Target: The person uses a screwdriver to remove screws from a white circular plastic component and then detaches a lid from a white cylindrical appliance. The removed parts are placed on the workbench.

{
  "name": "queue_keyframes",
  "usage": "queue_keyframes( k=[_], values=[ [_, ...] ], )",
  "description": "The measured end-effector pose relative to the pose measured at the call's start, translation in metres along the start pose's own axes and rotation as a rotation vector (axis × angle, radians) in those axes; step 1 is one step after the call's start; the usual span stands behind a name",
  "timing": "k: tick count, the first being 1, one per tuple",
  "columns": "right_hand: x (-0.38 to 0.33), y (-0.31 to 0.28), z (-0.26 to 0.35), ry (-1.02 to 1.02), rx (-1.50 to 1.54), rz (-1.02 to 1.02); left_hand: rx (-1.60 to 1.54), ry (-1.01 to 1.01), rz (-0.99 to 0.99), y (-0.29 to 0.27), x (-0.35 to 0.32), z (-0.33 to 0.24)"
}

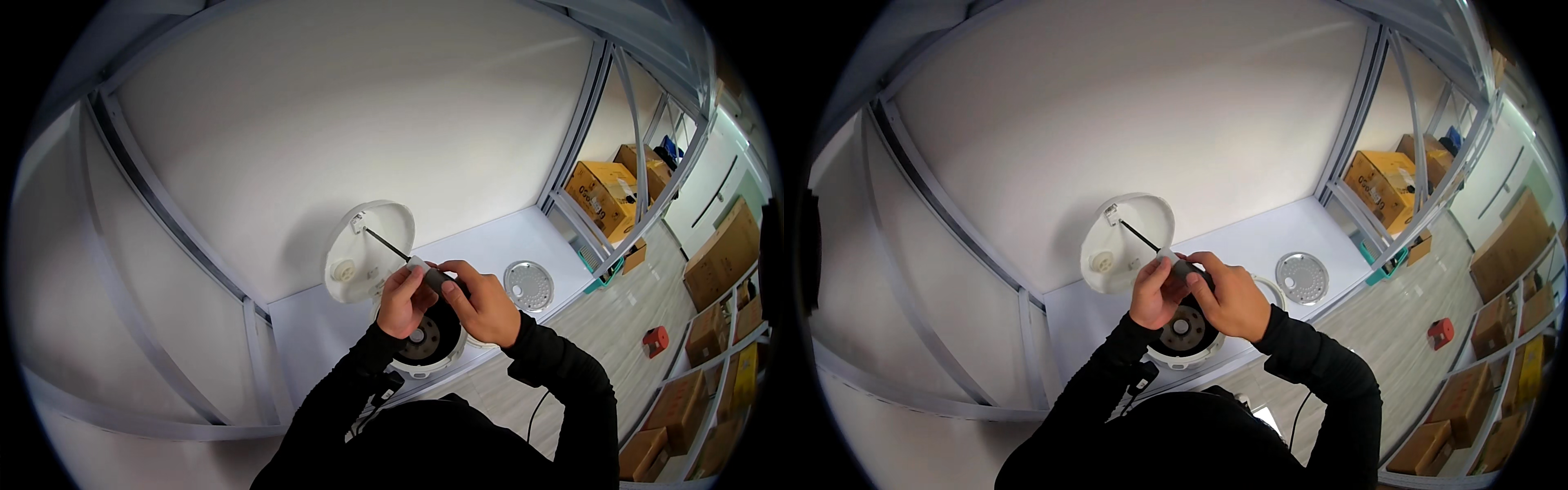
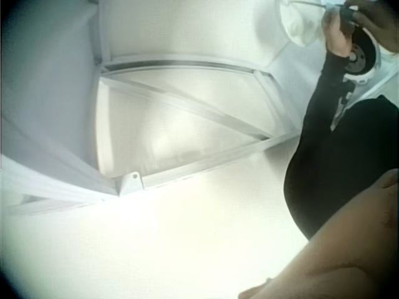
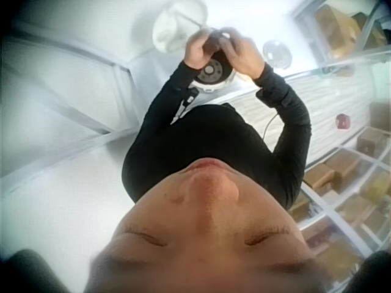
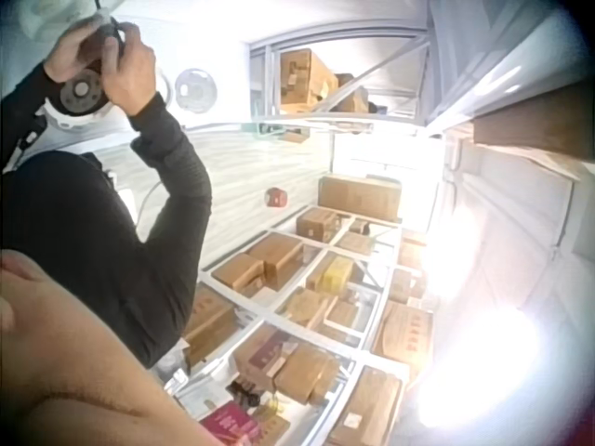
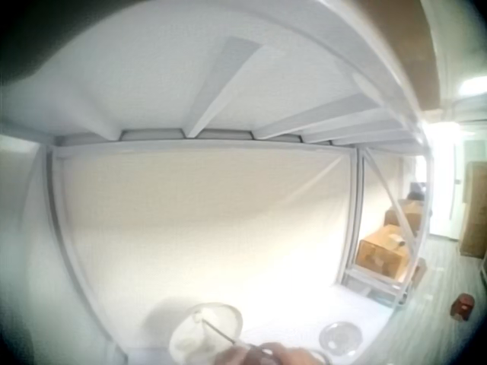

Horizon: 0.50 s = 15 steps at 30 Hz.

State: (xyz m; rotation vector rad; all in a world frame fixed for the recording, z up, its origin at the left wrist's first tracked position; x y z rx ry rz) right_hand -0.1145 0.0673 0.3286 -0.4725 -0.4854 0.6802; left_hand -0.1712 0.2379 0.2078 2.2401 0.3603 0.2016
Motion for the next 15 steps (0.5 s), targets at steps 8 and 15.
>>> queue_keyframes(
  k=[8,15],
  values=[
    [-0.007,0.006,-0.007,-0.350,-0.032,-0.215,0.037,0.015,-0.131,0.024,-0.007,-0.012],
    [-0.014,0.004,-0.015,-0.344,-0.031,-0.210,0.064,0.127,-0.117,-0.003,0.004,-0.003]
  ],
)
Point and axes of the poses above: each hand's wrist, its own x-axis towards the middle knuckle, its own y-axis out of the palm, z = x × y, the point moved 1 cm from there along x, towards the middle knuckle, and after that the axes turned 10 degrees about -z, right-handed, at the moved point
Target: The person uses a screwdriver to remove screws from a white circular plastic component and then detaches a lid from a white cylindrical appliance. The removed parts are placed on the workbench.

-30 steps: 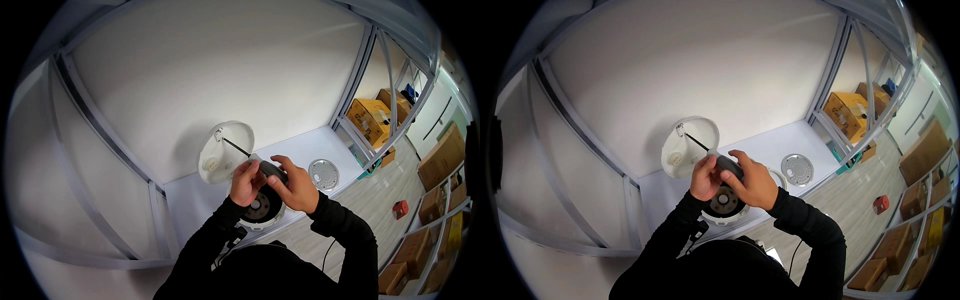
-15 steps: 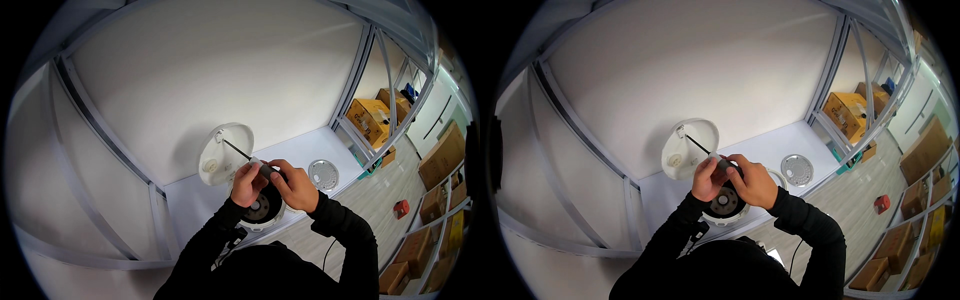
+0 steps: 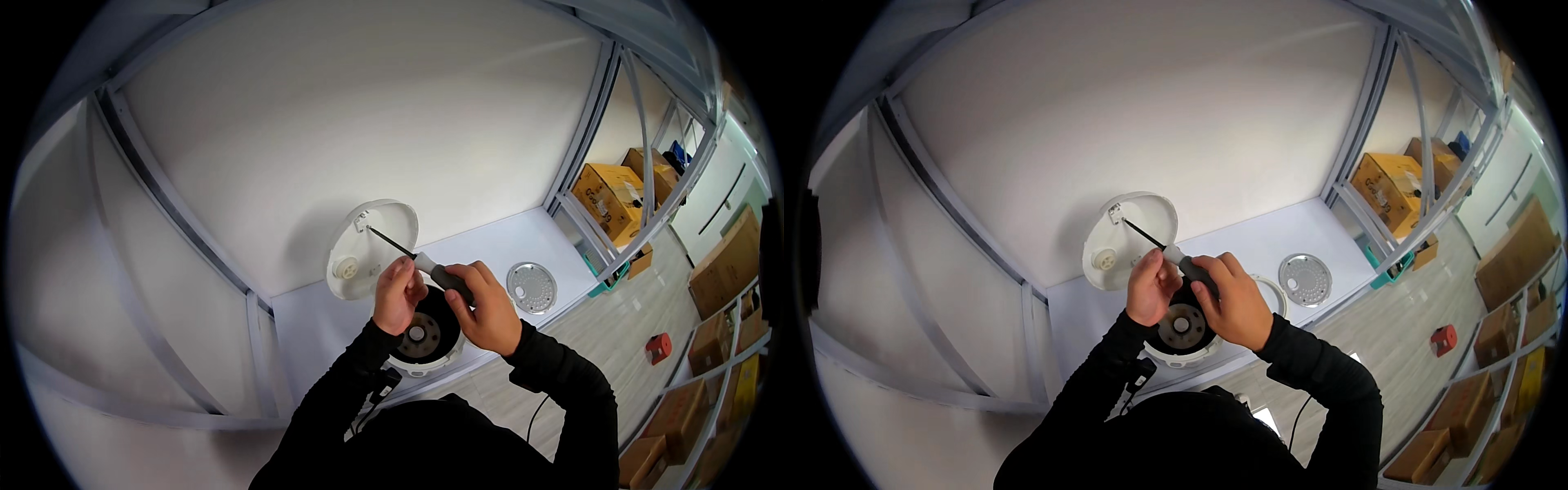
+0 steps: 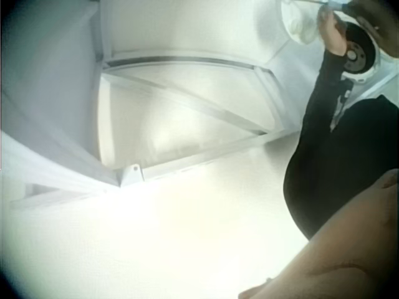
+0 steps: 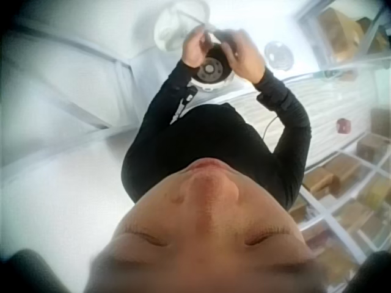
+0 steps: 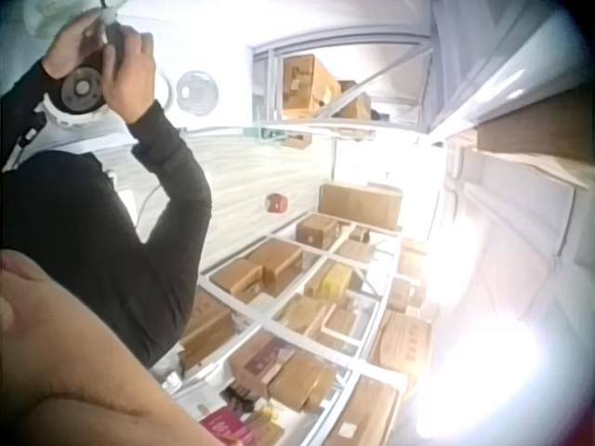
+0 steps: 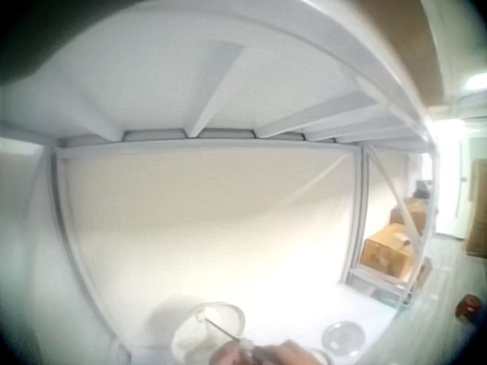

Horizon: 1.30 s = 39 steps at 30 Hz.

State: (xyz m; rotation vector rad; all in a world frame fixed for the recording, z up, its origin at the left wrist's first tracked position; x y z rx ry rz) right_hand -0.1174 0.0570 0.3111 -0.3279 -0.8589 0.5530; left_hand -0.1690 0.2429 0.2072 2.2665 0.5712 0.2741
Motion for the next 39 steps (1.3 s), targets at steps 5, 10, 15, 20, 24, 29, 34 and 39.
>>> queue_keyframes(
  k=[5,10,15,20,24,29,34,39],
  values=[
    [-0.007,-0.012,-0.007,-0.007,0.024,0.000,0.000,0.067,-0.140,0.008,-0.004,-0.002],
    [-0.009,-0.023,-0.017,-0.020,0.077,0.003,-0.038,0.102,-0.269,0.004,0.003,-0.002],
    [-0.016,-0.039,-0.028,0.001,0.104,0.061,-0.002,0.166,-0.290,0.001,0.001,-0.001],
    [-0.023,-0.058,-0.038,-0.002,0.142,0.111,0.032,0.222,-0.306,0.004,-0.004,0.012],
    [-0.025,-0.075,-0.051,-0.007,0.154,0.116,0.030,0.239,-0.335,0.022,-0.006,0.023],
    [-0.025,-0.101,-0.075,0.003,0.191,0.077,0.183,0.238,-0.361,0.030,-0.005,0.041],
    [-0.021,-0.122,-0.092,0.018,0.230,0.028,0.171,0.104,-0.393,0.043,-0.008,0.063],
    [-0.016,-0.119,-0.103,0.003,0.264,0.088,0.143,-0.046,-0.370,0.044,-0.014,0.081]
  ],
)
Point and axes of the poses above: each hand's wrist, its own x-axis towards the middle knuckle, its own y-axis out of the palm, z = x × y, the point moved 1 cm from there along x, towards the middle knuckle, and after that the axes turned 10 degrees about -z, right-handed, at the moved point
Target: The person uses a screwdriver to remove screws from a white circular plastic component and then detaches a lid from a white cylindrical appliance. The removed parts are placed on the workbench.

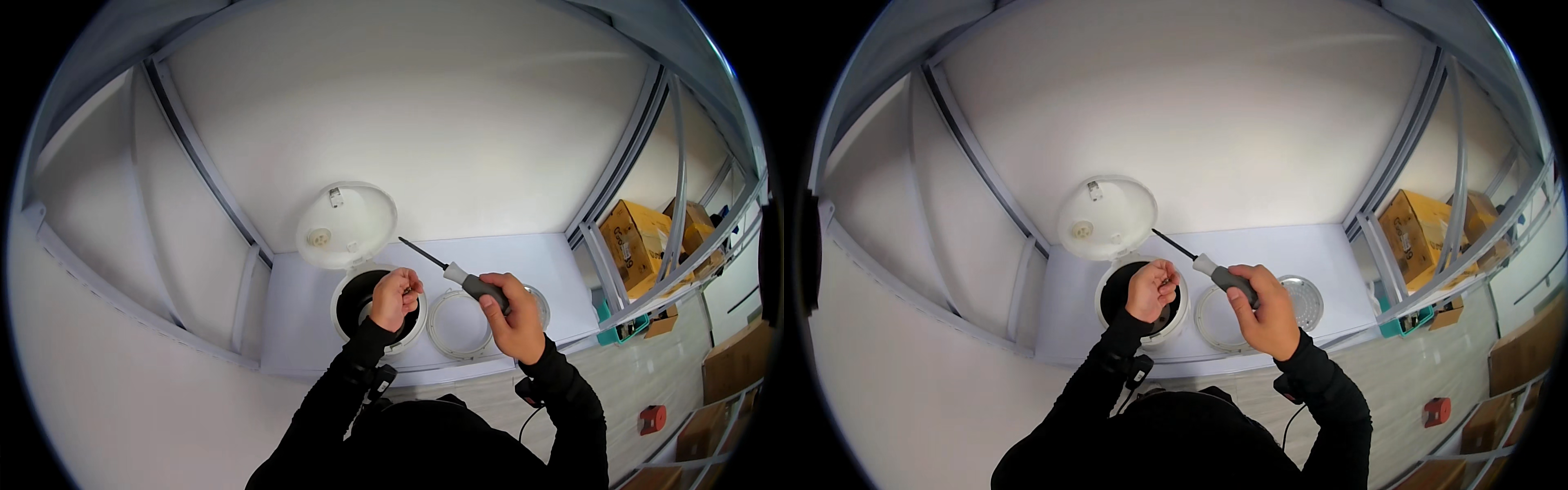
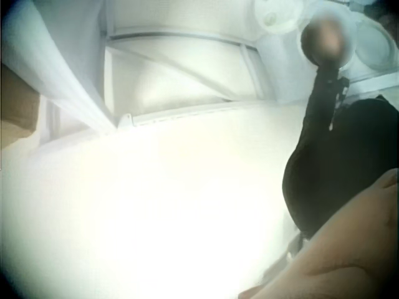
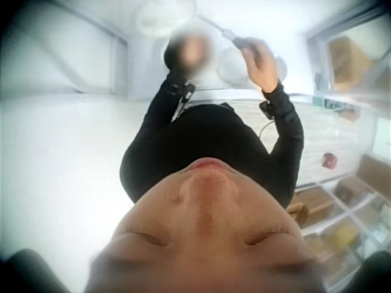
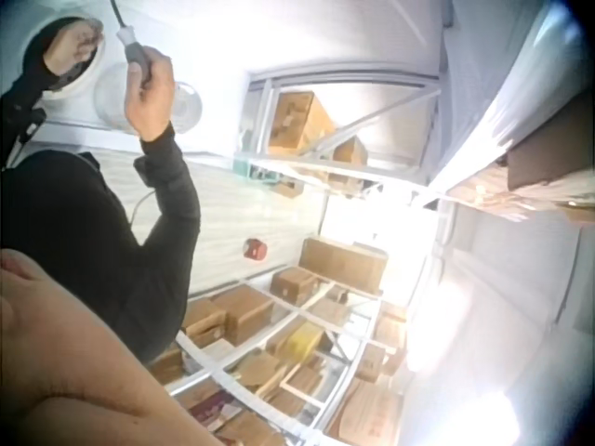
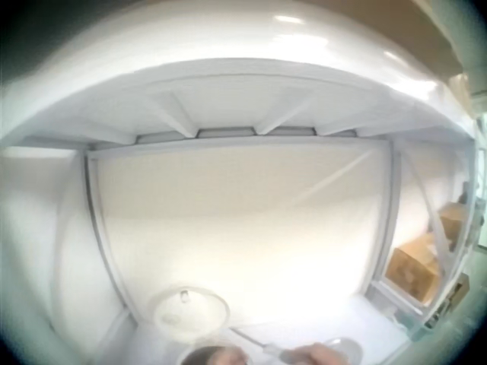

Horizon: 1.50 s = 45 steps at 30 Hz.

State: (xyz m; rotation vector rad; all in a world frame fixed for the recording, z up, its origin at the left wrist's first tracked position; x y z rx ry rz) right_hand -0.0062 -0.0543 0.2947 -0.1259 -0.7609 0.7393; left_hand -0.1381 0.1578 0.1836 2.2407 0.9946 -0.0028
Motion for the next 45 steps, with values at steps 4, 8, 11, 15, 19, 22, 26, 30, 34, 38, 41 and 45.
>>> queue_keyframes(
  k=[4,8,11,15,19,22,26,30,34,38,41,45],
  values=[
    [0.007,0.015,0.000,-0.038,0.008,0.046,0.023,0.014,0.054,-0.005,-0.006,-0.002],
    [0.016,0.040,0.005,-0.128,0.007,0.030,0.179,0.243,-0.039,-0.002,-0.020,-0.018],
    [0.023,0.062,0.013,-0.149,0.004,0.013,0.266,0.388,-0.062,-0.005,-0.026,-0.034],
    [0.032,0.090,0.017,-0.148,-0.007,-0.026,0.201,0.361,-0.041,-0.015,-0.023,-0.056],
    [0.038,0.111,0.029,-0.067,-0.024,-0.047,0.098,0.327,0.028,-0.025,-0.013,-0.070],
    [0.036,0.126,0.031,-0.136,-0.052,-0.103,0.139,0.331,0.037,-0.034,-0.008,-0.077],
    [0.034,0.138,0.040,-0.088,-0.099,-0.134,0.153,0.320,0.095,-0.041,0.002,-0.083],
    [0.030,0.146,0.048,-0.053,-0.131,-0.168,0.159,0.295,0.145,-0.045,0.004,-0.089],
    [0.022,0.150,0.054,-0.034,-0.165,-0.191,0.167,0.272,0.207,-0.051,0.008,-0.089],
    [0.015,0.156,0.059,0.000,-0.186,-0.218,0.190,0.255,0.235,-0.056,0.010,-0.089],
    [0.013,0.160,0.061,0.001,-0.192,-0.231,0.172,0.232,0.266,-0.059,0.011,-0.090],
    [0.013,0.164,0.064,0.004,-0.198,-0.231,0.149,0.230,0.287,-0.063,0.011,-0.095]
  ],
)
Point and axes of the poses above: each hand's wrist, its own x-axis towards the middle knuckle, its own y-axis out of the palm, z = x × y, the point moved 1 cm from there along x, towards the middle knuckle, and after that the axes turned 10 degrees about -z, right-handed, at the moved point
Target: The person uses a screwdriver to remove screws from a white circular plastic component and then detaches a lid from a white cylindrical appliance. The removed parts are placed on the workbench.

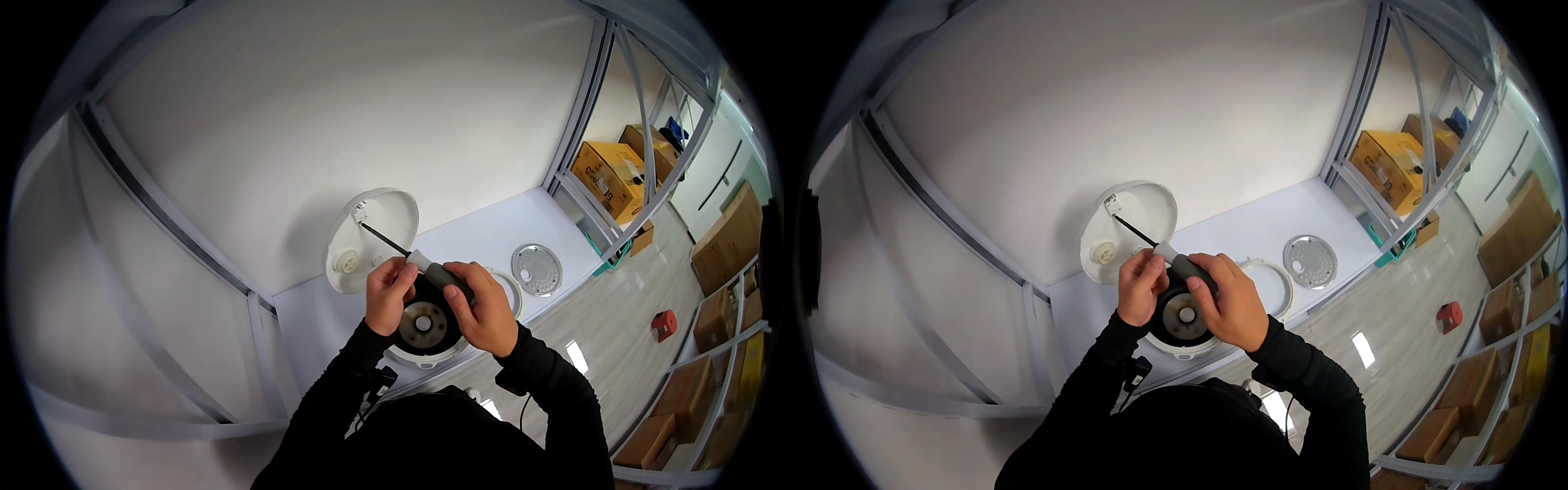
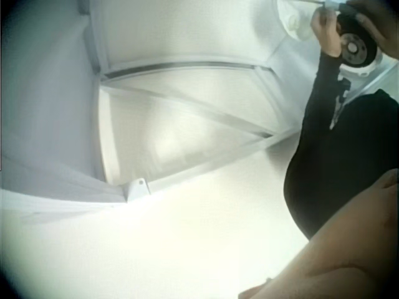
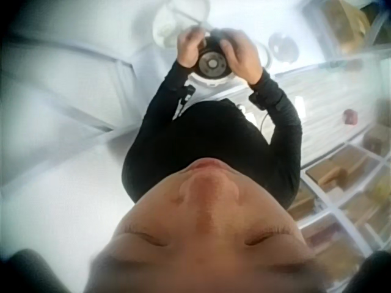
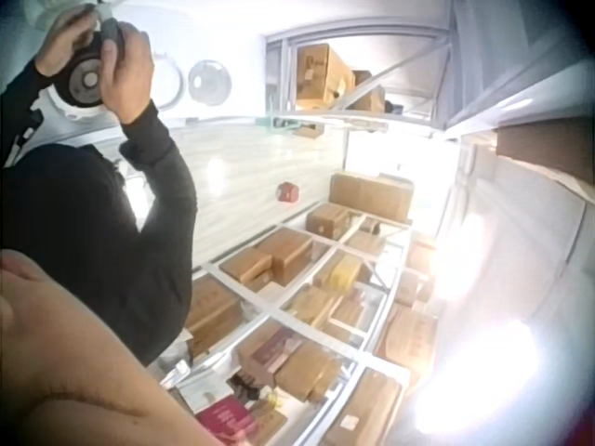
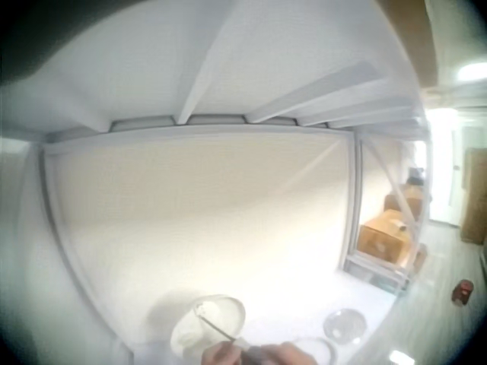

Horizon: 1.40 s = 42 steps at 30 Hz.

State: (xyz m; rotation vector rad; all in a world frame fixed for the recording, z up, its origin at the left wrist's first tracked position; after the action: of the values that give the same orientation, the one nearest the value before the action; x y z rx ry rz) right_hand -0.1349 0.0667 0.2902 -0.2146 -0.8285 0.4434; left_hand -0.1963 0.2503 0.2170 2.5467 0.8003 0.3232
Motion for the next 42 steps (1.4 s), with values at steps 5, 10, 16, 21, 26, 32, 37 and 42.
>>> queue_keyframes(
  k=[5,10,16,21,26,32,37,42],
  values=[
    [-0.001,0.004,0.004,0.009,-0.012,-0.003,0.016,-0.015,-0.017,-0.001,-0.001,-0.005],
    [-0.001,0.004,0.007,0.025,-0.022,0.009,0.042,0.008,-0.034,0.000,-0.001,-0.005],
    [0.002,0.002,0.015,0.331,0.096,0.127,0.061,0.019,-0.042,-0.006,0.002,-0.004],
    [0.008,0.001,0.006,0.636,0.419,0.264,0.018,0.025,-0.043,-0.006,0.002,-0.004],
    [0.018,-0.007,-0.002,0.942,0.747,0.356,0.023,0.022,-0.030,-0.008,0.003,-0.004],
    [0.013,0.002,0.003,0.602,0.317,0.267,0.018,0.005,-0.053,-0.007,0.001,-0.004],
    [0.009,0.006,0.006,0.401,0.184,0.139,-0.013,0.012,-0.041,-0.009,0.003,-0.002],
    [0.011,0.004,0.018,0.129,-0.010,0.109,-0.050,-0.002,-0.021,-0.005,0.004,-0.006]
  ],
)
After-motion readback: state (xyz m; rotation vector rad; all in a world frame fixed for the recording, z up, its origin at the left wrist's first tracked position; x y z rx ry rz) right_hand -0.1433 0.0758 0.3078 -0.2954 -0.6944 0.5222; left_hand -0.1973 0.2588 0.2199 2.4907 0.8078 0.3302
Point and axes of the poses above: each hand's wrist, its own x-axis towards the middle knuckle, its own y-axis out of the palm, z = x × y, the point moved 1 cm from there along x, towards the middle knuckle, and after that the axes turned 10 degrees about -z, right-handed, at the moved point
